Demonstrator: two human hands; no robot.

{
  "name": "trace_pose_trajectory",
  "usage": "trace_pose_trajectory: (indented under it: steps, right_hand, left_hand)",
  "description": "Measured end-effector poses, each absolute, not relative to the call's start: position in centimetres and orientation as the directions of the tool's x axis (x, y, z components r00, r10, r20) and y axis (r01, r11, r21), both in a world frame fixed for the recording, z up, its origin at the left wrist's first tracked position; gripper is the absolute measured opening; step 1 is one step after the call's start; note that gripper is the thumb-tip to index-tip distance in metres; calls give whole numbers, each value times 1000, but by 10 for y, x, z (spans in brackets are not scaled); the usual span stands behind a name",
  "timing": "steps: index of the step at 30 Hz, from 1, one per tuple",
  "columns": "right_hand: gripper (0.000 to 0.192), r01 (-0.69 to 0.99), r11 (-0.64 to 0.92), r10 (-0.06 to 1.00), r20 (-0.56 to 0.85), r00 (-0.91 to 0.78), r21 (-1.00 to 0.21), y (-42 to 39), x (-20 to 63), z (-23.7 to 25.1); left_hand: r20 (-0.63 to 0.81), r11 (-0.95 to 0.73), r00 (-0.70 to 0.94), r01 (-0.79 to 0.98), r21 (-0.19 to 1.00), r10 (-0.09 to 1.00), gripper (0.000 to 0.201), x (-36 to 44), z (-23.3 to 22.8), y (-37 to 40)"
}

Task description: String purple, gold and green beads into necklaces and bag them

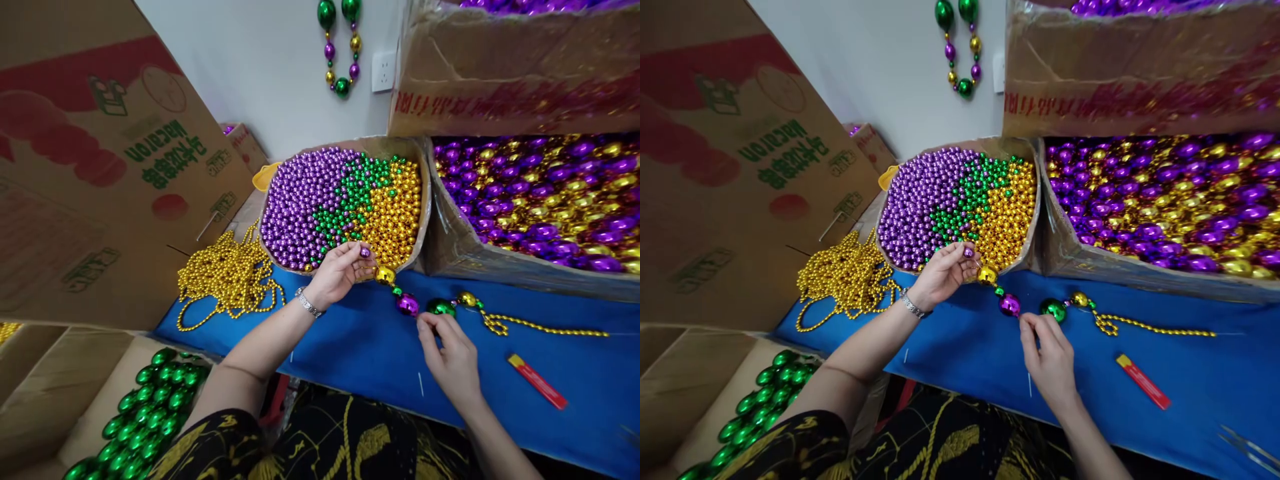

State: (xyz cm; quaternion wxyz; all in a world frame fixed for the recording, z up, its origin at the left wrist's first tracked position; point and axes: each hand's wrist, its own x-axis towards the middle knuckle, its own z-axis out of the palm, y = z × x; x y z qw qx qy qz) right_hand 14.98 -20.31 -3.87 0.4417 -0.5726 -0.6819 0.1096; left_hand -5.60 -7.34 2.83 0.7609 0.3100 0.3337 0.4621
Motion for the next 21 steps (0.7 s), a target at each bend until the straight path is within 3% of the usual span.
trace_pose_trajectory:
  steps: [14,21]
  right_hand:
    - [10,694,306,881,470,53,-652,-206,145,-39]
    - [13,716,286,867,490,89,-637,-209,146,-39]
  left_hand:
    - [-311,412,270,-569,712,911,31,-41,25,-86]
    - [-200,265,179,-520,812,963,35,-42,19,-89]
